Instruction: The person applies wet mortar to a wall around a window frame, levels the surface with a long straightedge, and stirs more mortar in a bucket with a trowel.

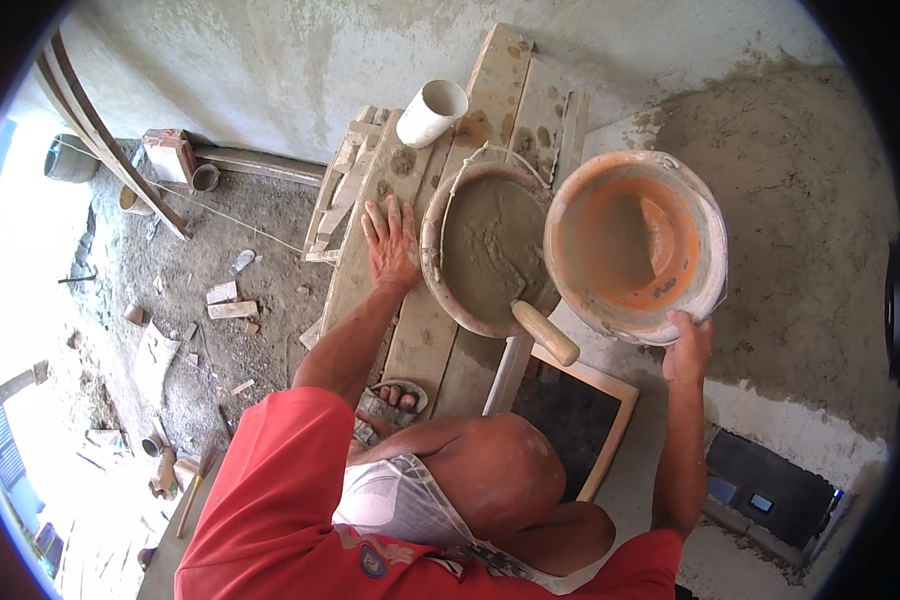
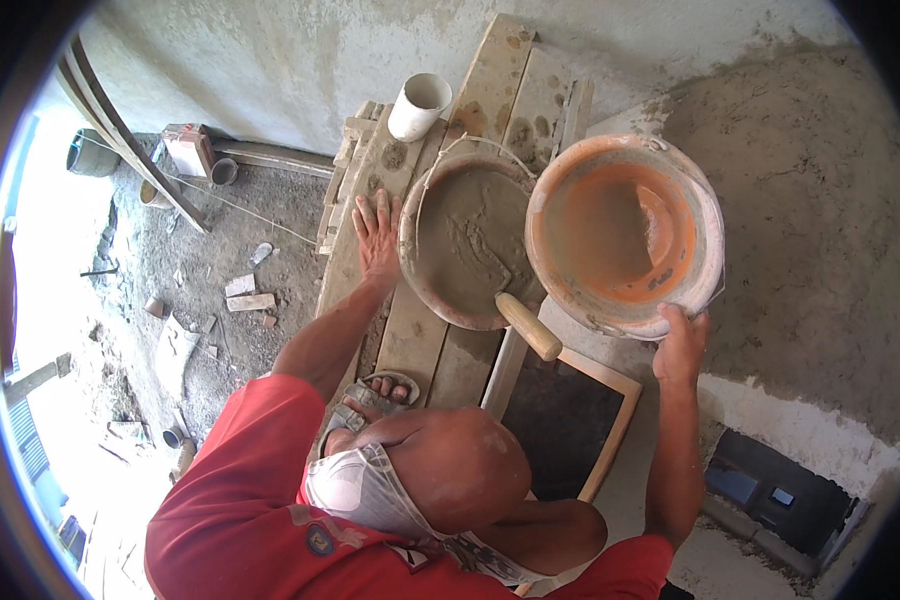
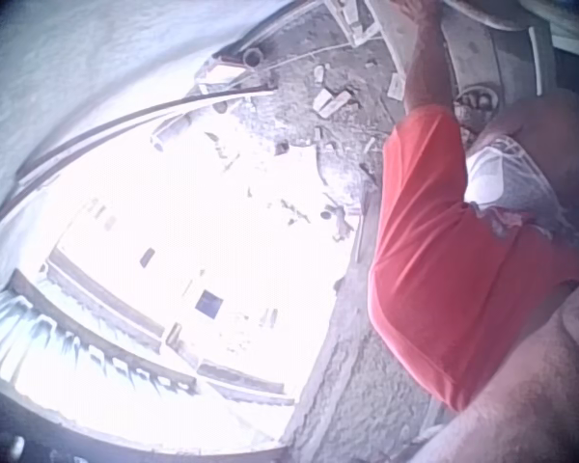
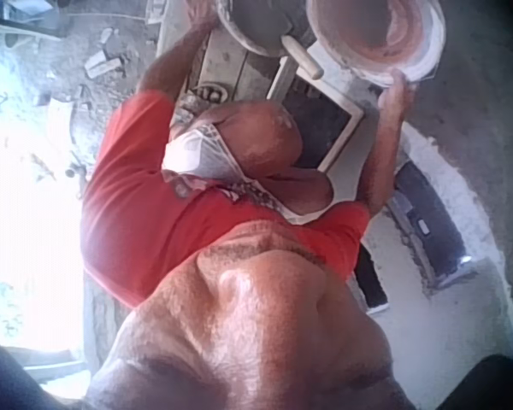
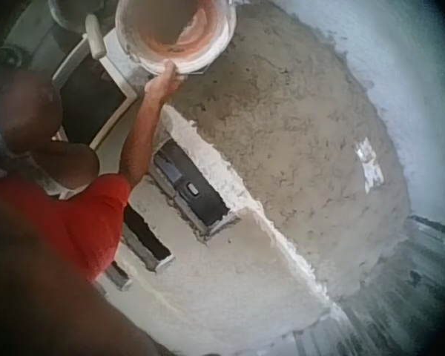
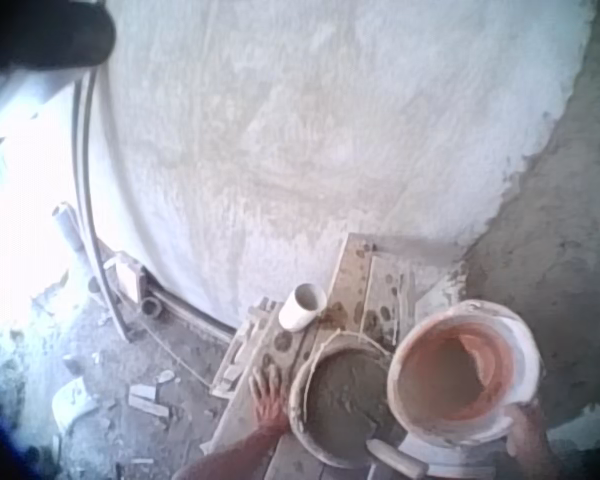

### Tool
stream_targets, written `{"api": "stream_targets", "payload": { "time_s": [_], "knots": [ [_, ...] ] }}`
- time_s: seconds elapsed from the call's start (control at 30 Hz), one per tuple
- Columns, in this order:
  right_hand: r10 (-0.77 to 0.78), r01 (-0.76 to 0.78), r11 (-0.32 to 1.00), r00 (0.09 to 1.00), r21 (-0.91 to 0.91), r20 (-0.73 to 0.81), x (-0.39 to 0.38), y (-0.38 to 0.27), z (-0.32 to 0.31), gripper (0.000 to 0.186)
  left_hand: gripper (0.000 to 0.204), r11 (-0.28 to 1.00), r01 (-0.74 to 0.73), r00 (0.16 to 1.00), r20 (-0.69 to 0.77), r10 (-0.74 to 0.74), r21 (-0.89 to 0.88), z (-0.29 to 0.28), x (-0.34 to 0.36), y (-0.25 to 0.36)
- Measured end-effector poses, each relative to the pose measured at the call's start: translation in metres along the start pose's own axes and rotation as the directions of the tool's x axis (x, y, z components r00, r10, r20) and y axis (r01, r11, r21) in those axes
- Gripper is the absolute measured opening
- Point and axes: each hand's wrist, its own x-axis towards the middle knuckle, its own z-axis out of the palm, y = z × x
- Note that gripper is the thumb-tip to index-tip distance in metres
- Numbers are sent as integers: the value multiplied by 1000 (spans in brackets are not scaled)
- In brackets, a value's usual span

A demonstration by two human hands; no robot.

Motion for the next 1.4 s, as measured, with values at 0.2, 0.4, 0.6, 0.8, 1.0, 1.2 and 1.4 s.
{"api": "stream_targets", "payload": {
  "time_s": [0.2, 0.4, 0.6, 0.8, 1.0, 1.2, 1.4],
  "knots": [
    [-29, 29, 999, 999, -17, 41, 4, 5, -6, 48, 68, 999, 3, 999, 35, -2, -32, -5, 0, 2],
    [-30, 31, 999, 999, -11, 14, 9, 1, 0, 51, 69, 1000, 1, 999, 40, 0, -25, -5, 1, 2],
    [112, -115, 974, 993, 194, 29, 54, -6, 16, 48, 74, 998, -9, 994, 112, 2, 60, -12, 3, 4],
    [255, -257, 859, 965, 443, 65, 169, 33, 78, 43, 76, 1000, 16, 997, 81, -17, 13, -5, 5, 1],
    [338, -347, 719, 932, 602, 132, 261, 84, 200, 38, 76, 999, 29, 998, 61, -30, 16, 4, 6, 3],
    [312, -408, 639, 912, 652, 264, 293, 86, 287, 44, 79, 995, 19, 998, 51, -24, 96, 9, 8, 2],
    [267, -472, 673, 873, 569, 408, 292, 80, 285, 49, 82, 998, 8, 997, 74, -13, 67, 12, 9, -1]
  ]
}}
